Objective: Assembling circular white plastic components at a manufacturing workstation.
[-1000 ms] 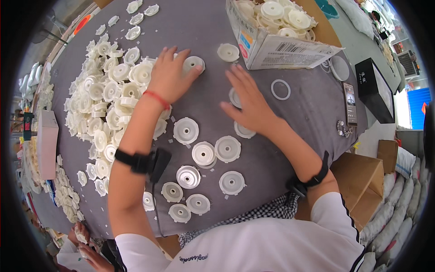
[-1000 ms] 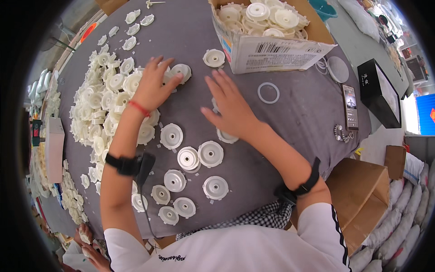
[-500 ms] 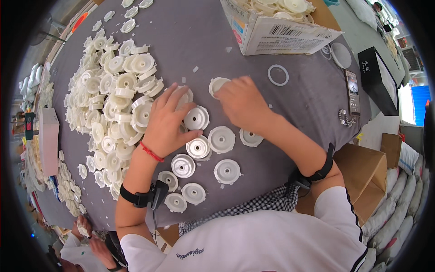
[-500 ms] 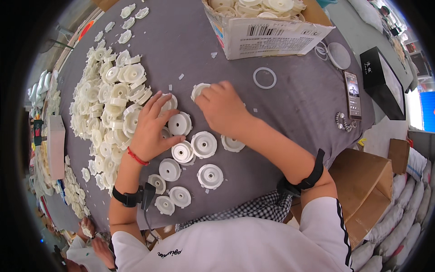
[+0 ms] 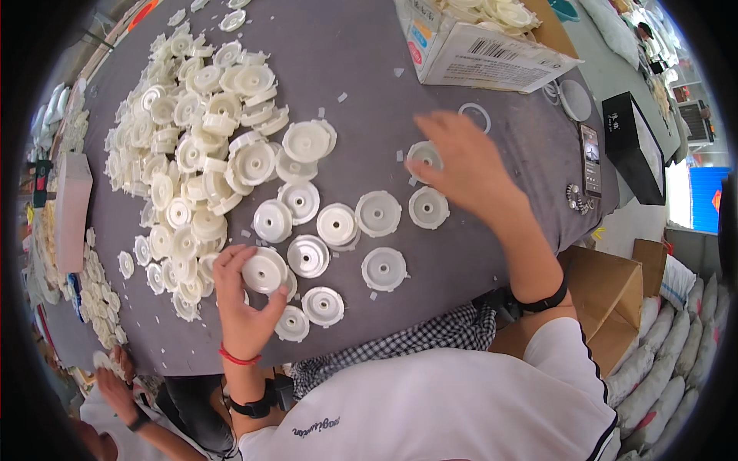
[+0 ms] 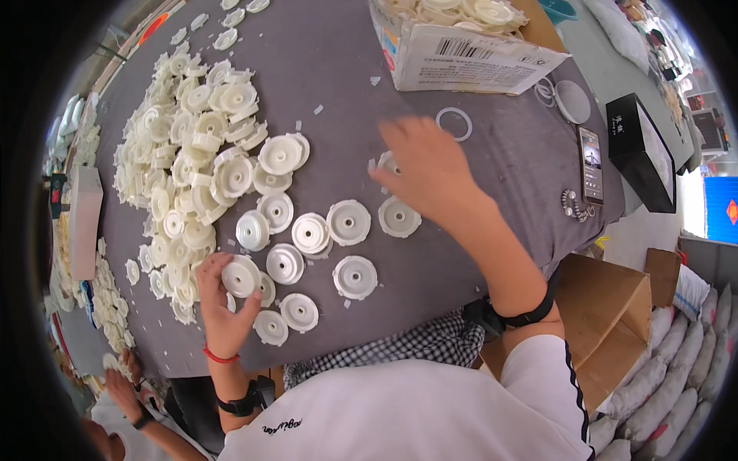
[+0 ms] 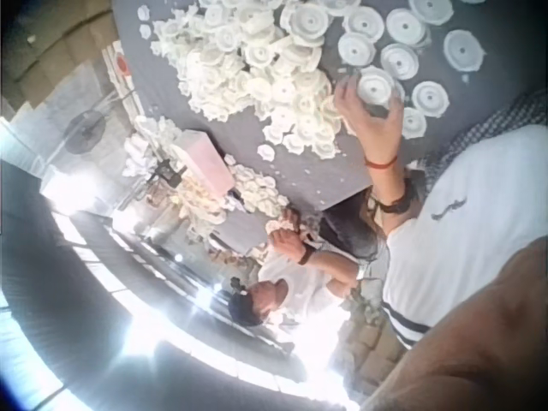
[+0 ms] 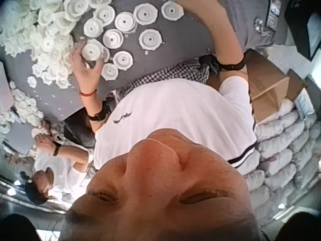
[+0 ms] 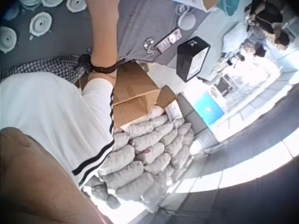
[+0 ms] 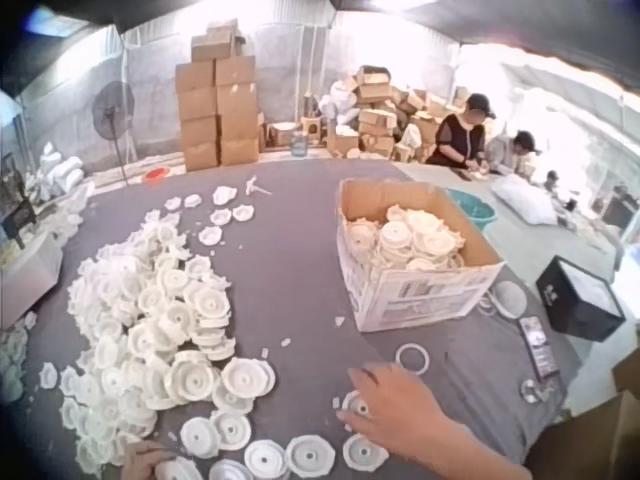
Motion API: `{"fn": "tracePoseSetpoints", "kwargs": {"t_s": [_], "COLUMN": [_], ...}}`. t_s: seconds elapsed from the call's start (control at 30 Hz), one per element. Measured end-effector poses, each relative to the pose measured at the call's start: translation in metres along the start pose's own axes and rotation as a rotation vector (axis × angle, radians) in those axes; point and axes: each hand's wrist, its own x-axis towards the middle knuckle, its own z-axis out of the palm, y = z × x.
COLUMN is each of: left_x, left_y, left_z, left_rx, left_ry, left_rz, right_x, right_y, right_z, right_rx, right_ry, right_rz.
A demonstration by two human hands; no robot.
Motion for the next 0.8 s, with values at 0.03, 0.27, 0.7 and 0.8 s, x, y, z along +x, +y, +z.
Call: {"fn": "tracePoseSetpoints", "kwargs": {"t_s": [0.03,0.27,0.7,0.8], "left_x": [-0.009,-0.037,-0.038,-0.040], "left_y": [0.002,-0.017,-0.019,-0.022], "left_z": [0.001,0.018,0.020,0.017], "left_rx": [0.139,0.256,0.408,0.351], "left_ry": [-0.002,0.049,0.138,0.138], "left_rz": [0.025,0.052,0.121,0.098], "right_x": [-0.013,-0.021,-0.016,-0.021], "right_y": [0.000,-0.026,-0.076,-0.095], "right_z": [0.009,0.011,0.060,0.051], "right_rx": [-0.053,0.348,-0.034,0.059], "right_ry": [-0.140,0.024,-0.075,-0.410], "right_rz": [0.052,0.270,-0.126,-0.270]}}
